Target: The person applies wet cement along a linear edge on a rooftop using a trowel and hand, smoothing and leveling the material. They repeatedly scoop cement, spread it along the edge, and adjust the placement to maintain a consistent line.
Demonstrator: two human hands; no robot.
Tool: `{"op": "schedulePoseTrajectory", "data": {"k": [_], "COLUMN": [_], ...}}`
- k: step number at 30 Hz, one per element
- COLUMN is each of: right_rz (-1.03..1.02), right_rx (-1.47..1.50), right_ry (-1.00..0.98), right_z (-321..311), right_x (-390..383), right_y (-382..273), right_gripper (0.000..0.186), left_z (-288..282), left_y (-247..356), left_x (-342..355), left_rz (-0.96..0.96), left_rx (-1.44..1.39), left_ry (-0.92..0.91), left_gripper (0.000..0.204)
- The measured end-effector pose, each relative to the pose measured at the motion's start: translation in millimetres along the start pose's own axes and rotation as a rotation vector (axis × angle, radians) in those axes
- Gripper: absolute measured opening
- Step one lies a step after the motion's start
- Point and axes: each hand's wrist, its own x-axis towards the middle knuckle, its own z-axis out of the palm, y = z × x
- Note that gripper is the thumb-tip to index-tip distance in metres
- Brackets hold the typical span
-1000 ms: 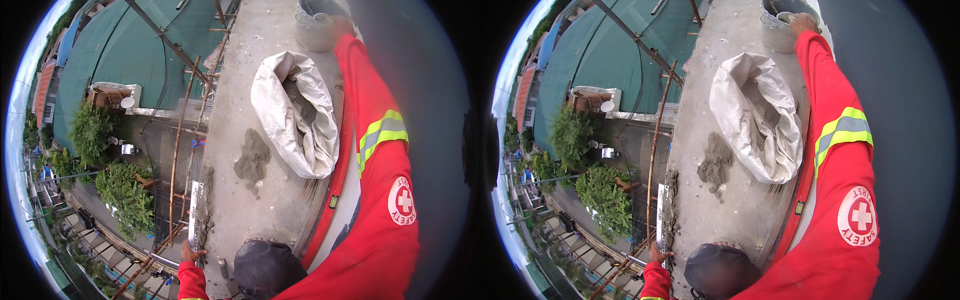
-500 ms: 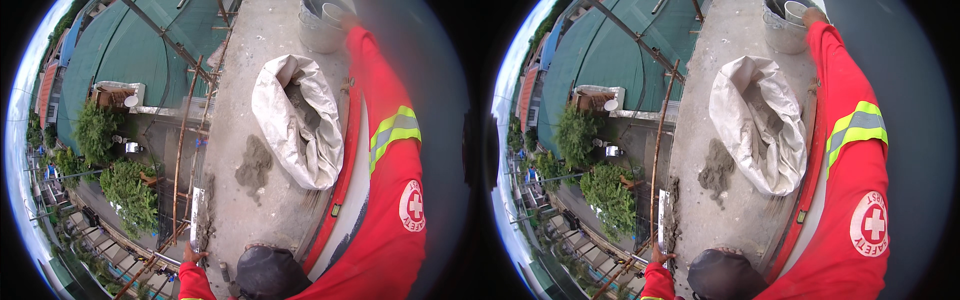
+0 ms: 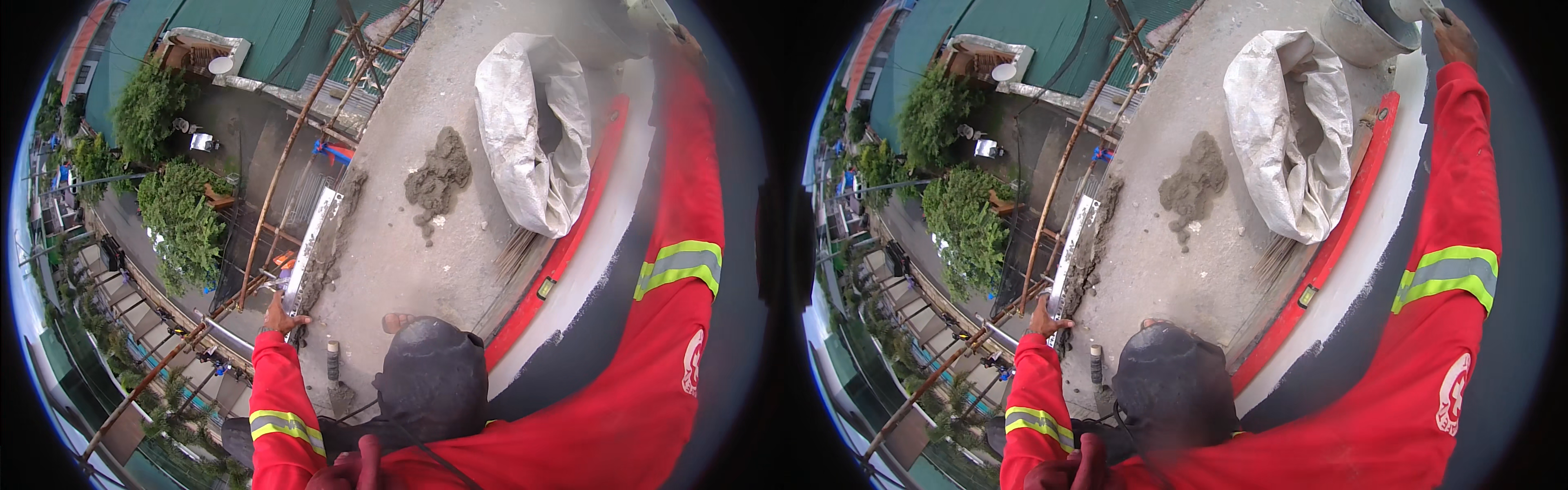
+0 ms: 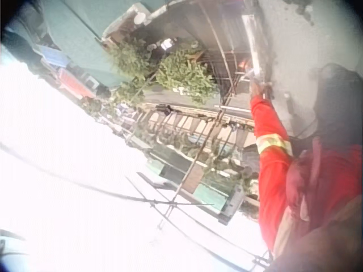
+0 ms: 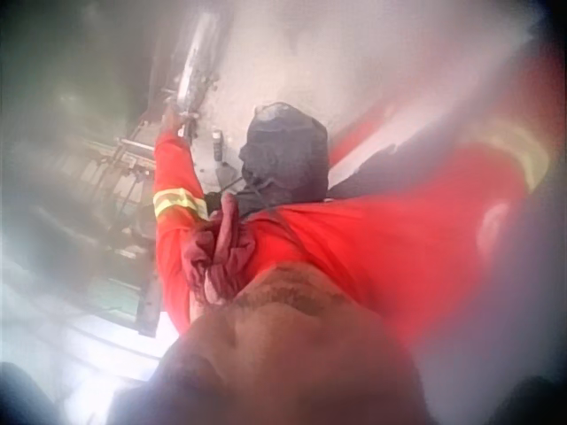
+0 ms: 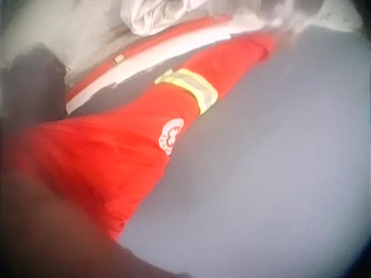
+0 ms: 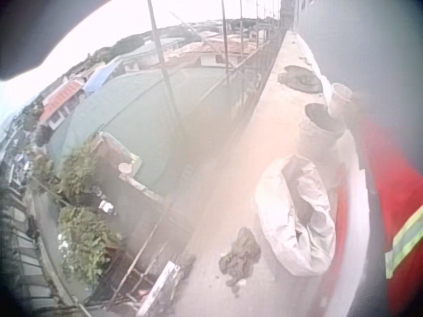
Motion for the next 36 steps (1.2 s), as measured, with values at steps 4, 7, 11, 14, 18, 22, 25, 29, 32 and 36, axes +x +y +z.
{"op": "schedulePoseTrajectory", "data": {"k": [4,7,11,14,18,22,25,29,32,36], "right_rz": [-0.027,0.007,-0.101,-0.125,-0.177,-0.192,-0.24,-0.346,-0.521,-0.869], "right_rx": [0.032,0.131,0.223,0.471,0.555,0.629,0.588,0.592,0.568,0.394], "right_ry": [0.047,-0.048,-0.062,-0.183,-0.355,-0.477,-0.529,-0.616,-0.689,-0.744], "right_z": [-59.0,-91.8,-125.0,-146.3,-174.8,-188.1,-195.5,-209.1,-225.3,-239.7], "right_x": [-60.0,-113.5,-199.1,-259.5,-334.1,-407.2,-458.4,-511.2,-543.9,-581.8], "right_y": [-37.4,-68.4,-106.8,-142.6,-186.3,-218.2,-237.5,-271.2,-302.2,-350.2], "right_gripper": [0.051,0.05,0.045,0.036,0.027,0.026,0.027,0.023,0.018,0.018], "left_z": [5.5,13.2,12.3,9.6,4.0,10.3,14.5,18.5,32.9,53.4], "left_y": [-19.7,-41.4,-72.1,-92.5,-124.1,-167.3,-201.7,-245.7,-273.5,-302.0], "left_x": [0.6,2.0,8.4,8.1,3.7,-10.2,-21.3,-39.1,-53.9,-67.8], "left_rz": [0.062,0.102,0.194,0.253,0.3,0.316,0.342,0.381,0.447,0.459], "left_rx": [-0.031,-0.089,-0.096,-0.124,-0.238,-0.239,-0.272,-0.275,-0.344,-0.503], "left_ry": [0.01,-0.004,-0.102,-0.114,-0.332,-0.361,-0.444,-0.456,-0.346,-0.207], "left_gripper": [0.115,0.111,0.109,0.102,0.1,0.1,0.104,0.103,0.092,0.076]}}
